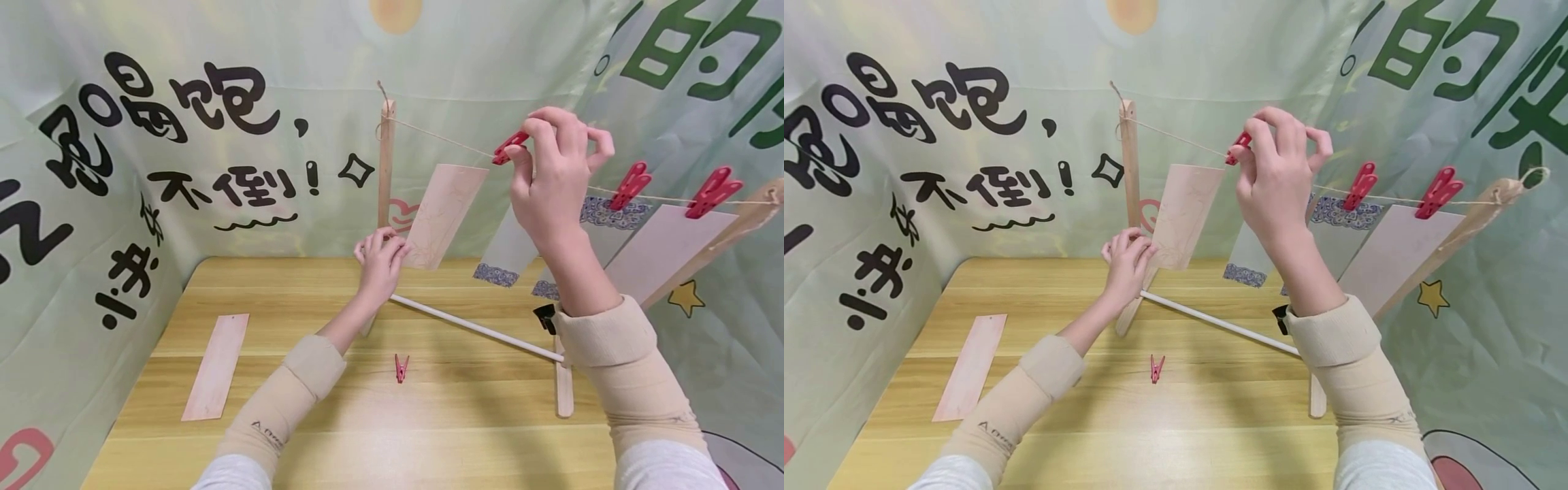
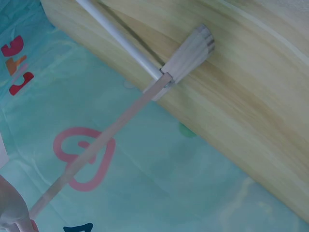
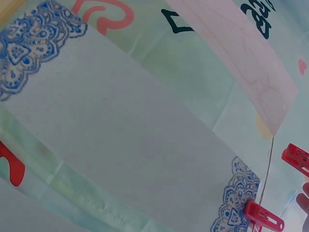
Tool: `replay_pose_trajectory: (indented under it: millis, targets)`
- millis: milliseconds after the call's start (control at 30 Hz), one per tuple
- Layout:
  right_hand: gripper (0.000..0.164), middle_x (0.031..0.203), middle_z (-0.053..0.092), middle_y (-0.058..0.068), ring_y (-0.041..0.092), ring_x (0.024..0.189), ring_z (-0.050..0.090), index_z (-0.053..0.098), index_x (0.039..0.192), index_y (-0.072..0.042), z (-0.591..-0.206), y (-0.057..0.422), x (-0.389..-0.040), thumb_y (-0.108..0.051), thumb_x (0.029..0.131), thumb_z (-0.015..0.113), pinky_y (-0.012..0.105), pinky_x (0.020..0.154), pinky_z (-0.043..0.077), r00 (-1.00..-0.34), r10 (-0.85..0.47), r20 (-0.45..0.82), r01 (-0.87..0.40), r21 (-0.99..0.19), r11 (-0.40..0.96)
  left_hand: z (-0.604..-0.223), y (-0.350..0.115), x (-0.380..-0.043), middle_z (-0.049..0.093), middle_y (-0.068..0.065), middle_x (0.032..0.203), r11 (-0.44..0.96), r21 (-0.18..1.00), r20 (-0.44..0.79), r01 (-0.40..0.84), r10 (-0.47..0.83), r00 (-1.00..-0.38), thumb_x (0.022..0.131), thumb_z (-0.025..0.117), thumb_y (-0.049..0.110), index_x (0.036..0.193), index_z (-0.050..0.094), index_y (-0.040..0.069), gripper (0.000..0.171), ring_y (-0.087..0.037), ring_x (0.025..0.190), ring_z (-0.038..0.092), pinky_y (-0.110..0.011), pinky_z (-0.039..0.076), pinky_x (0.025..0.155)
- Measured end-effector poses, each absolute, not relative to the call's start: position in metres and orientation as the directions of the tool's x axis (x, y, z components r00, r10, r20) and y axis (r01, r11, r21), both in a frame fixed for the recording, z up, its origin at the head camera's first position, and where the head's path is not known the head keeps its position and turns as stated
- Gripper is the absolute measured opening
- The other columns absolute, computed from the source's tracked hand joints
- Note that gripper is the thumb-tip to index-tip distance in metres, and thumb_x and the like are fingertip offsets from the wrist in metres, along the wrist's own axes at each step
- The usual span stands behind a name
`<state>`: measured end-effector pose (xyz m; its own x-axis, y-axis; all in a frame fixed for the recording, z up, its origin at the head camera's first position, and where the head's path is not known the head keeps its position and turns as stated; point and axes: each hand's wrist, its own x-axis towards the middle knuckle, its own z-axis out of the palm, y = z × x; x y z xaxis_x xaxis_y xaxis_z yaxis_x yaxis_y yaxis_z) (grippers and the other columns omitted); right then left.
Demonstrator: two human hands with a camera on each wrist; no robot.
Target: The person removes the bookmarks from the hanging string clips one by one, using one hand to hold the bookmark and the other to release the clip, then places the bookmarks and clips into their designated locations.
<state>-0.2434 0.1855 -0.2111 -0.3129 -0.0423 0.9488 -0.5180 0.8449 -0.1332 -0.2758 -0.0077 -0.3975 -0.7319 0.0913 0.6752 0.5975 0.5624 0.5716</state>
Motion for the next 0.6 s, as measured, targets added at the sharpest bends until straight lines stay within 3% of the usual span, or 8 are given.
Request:
replay_pose_trajectory:
  millis: [600]
  targets:
    - [0.025,0.106,0.055,0.015,0.03,0.102,0.048,0.057,0.096,0.001,-0.237,0.185,-0.231,-0.023,0.088,0.058,0.044,0.098,0.011,-0.32,-0.077,0.944,-0.552,-0.12,0.825,-0.411,-0.034,-0.268,0.051,-0.01,0.106,0.552,0.578,0.694,0.601,0.054,-0.718,0.088,0.057,0.021,0.085,0.062,0.008,0.014,-0.027,0.104,0.042,-0.054,0.014,0.093]
